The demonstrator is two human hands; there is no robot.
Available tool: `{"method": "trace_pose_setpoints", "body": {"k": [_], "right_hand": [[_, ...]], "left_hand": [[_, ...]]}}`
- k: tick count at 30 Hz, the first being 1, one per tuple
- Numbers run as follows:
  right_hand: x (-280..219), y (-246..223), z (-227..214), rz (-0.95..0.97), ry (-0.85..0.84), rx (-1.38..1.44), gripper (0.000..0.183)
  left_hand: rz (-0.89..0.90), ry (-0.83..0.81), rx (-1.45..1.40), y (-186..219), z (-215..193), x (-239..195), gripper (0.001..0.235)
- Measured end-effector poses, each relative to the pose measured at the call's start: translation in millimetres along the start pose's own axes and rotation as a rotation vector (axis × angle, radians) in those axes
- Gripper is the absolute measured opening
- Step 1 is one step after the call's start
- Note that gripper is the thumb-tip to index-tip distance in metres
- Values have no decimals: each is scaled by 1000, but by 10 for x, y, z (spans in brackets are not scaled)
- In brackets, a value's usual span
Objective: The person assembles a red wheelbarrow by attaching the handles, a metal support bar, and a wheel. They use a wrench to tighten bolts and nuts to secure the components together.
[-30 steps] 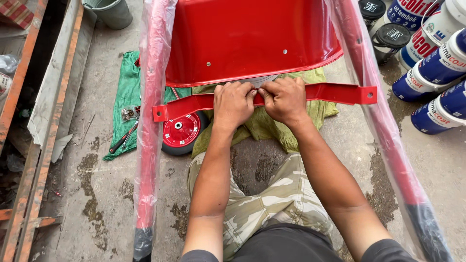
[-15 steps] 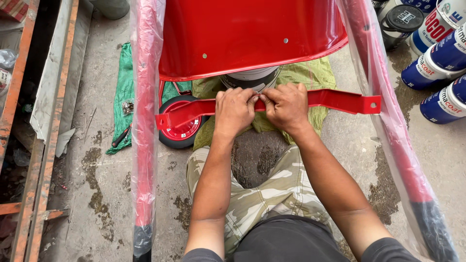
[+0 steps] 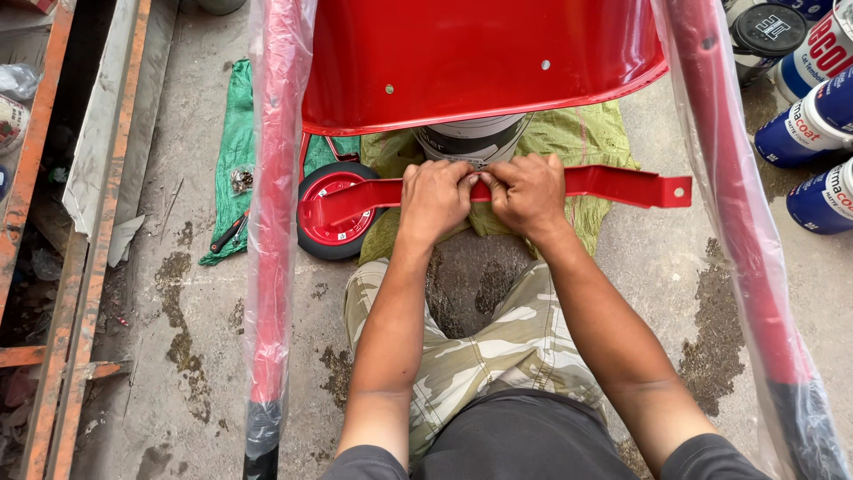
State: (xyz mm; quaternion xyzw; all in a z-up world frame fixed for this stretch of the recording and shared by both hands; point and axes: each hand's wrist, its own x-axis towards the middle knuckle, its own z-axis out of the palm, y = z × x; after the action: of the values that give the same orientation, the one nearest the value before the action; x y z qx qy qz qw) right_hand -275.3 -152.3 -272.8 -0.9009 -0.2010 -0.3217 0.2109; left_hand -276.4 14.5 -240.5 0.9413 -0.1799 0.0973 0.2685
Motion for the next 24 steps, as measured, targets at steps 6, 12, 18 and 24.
{"method": "trace_pose_setpoints", "body": {"k": [6,12,18,24], "right_hand": [[312,130,-35,-4,-8,-8,6],[396,223,64,-34,7,-12,6],[327,98,44,-14,28,1,6],[441,72,-34,-41,87,-26,6]], "left_hand": [[45,67,21,21,-95,315,15],[51,109,27,-42,-52,393,14],[136,315,-9,-56,-67,214,10],[205,430,-40,-49,-88,260,6]]}}
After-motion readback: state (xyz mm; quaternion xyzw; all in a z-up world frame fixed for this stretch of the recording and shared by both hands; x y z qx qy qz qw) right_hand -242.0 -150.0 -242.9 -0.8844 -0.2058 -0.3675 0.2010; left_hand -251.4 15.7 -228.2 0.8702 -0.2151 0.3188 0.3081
